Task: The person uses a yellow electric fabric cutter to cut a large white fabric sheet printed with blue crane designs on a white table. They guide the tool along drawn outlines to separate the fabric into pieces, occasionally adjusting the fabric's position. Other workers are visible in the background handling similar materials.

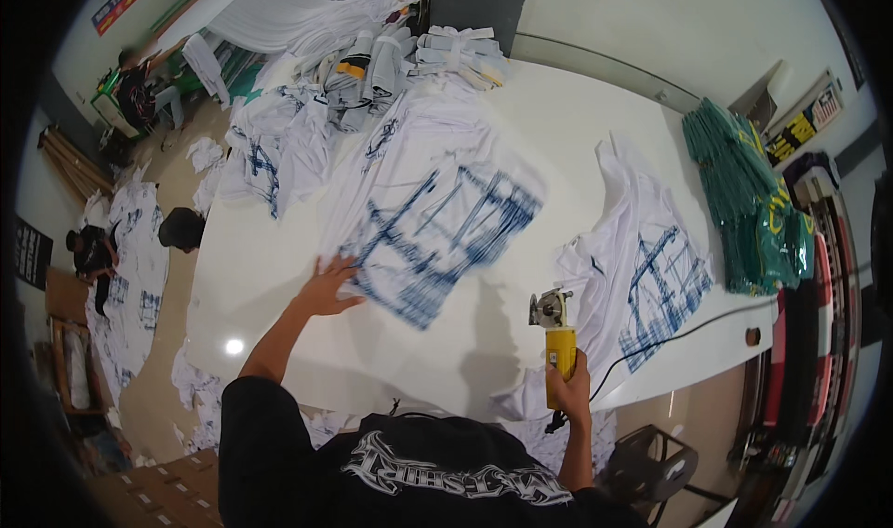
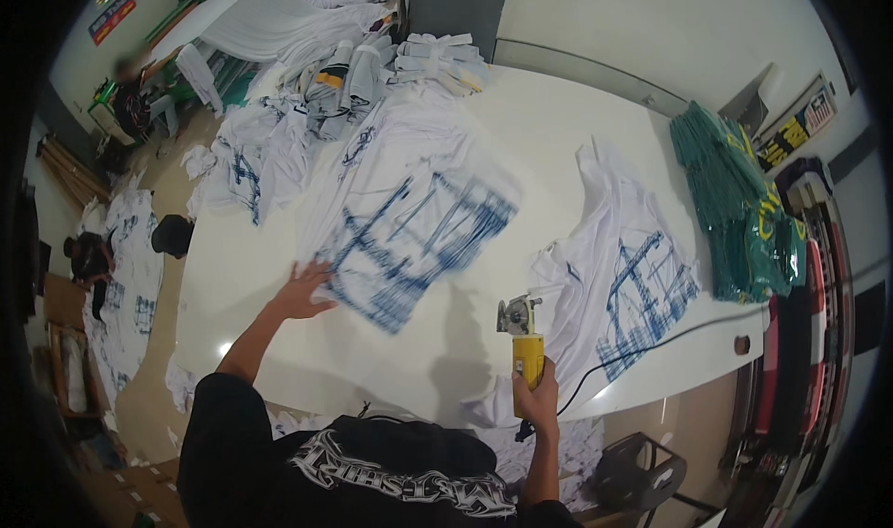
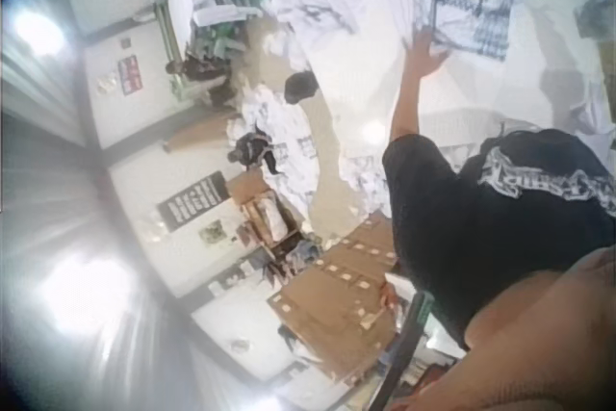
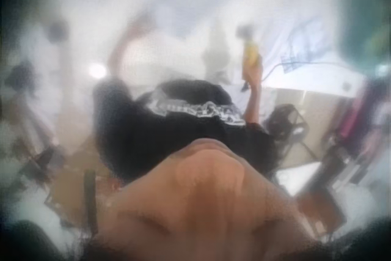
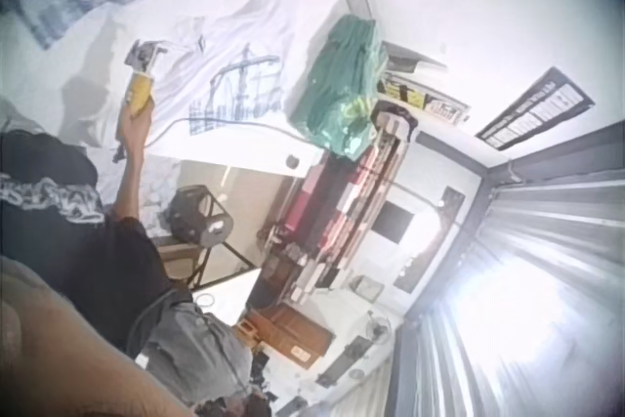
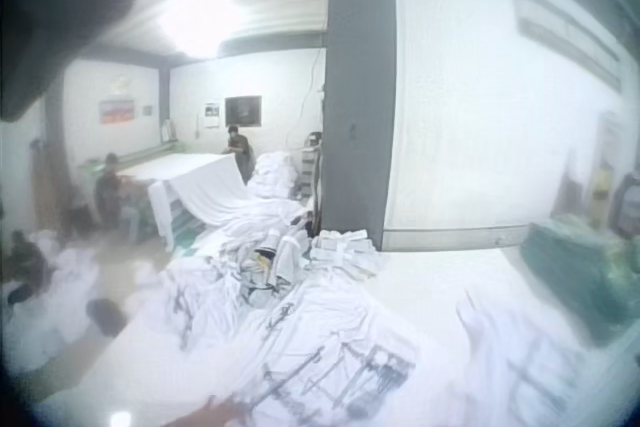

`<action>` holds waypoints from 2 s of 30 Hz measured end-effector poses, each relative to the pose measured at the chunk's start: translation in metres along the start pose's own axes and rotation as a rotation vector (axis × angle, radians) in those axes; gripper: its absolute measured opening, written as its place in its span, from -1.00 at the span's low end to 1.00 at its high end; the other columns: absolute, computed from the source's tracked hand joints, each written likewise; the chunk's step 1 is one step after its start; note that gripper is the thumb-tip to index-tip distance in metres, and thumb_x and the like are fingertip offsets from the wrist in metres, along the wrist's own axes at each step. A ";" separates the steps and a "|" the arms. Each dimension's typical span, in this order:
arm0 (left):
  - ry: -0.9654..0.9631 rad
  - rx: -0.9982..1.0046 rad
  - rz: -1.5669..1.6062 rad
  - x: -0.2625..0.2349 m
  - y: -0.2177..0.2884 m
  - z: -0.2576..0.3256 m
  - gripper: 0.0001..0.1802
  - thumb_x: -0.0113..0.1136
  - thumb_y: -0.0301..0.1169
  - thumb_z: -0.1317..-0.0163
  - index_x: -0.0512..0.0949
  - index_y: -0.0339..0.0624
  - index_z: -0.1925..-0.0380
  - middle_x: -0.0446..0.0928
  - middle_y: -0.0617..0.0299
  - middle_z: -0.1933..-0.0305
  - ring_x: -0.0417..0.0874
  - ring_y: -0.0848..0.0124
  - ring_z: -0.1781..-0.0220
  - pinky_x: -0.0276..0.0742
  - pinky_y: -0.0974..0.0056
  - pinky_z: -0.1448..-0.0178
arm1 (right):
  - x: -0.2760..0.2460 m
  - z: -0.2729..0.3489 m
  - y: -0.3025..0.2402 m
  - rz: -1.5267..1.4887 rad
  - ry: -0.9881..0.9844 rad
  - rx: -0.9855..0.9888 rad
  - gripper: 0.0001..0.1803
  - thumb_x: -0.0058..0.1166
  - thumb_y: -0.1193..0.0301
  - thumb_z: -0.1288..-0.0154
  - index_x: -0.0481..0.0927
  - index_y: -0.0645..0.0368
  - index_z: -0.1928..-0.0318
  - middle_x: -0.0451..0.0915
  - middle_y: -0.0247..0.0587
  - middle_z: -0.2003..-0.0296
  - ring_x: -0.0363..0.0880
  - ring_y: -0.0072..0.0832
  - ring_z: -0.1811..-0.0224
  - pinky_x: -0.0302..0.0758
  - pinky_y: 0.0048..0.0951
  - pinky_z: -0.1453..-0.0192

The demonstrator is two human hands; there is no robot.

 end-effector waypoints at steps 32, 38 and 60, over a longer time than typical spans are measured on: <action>-0.120 -0.150 0.044 0.092 0.060 0.139 0.64 0.64 0.41 0.43 -0.04 0.28 -0.71 -0.33 -0.04 -0.80 -0.44 -0.32 -0.76 -0.46 -0.79 -0.47 | 0.133 0.248 0.007 0.470 -0.053 0.090 -0.24 0.26 0.29 -0.39 0.18 0.43 -0.39 0.50 0.47 -0.10 0.58 0.41 -0.05 0.57 0.18 -0.04; -0.100 -0.155 0.069 0.091 0.059 0.139 0.64 0.66 0.38 0.43 -0.05 0.32 -0.71 -0.35 0.02 -0.81 -0.45 -0.27 -0.78 -0.48 -0.76 -0.50 | 0.140 0.224 0.000 0.466 -0.057 0.072 -0.27 0.26 0.30 -0.39 0.18 0.43 -0.36 0.52 0.49 -0.04 0.60 0.42 0.03 0.58 0.20 0.03; -0.077 -0.167 0.113 0.089 0.058 0.141 0.63 0.69 0.33 0.46 -0.01 0.32 -0.70 -0.30 -0.03 -0.80 -0.44 -0.25 -0.78 -0.52 -0.73 -0.52 | 0.166 0.118 -0.029 0.389 -0.028 -0.021 -0.35 0.23 0.37 -0.35 0.22 0.45 -0.26 0.50 0.57 -0.04 0.52 0.45 -0.07 0.50 0.17 -0.12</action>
Point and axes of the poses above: each hand's wrist, its own z-axis away from the middle knuckle, its own x-axis out of the palm, y = z × x, the point moved 8 cm from there along -z, towards the middle knuckle
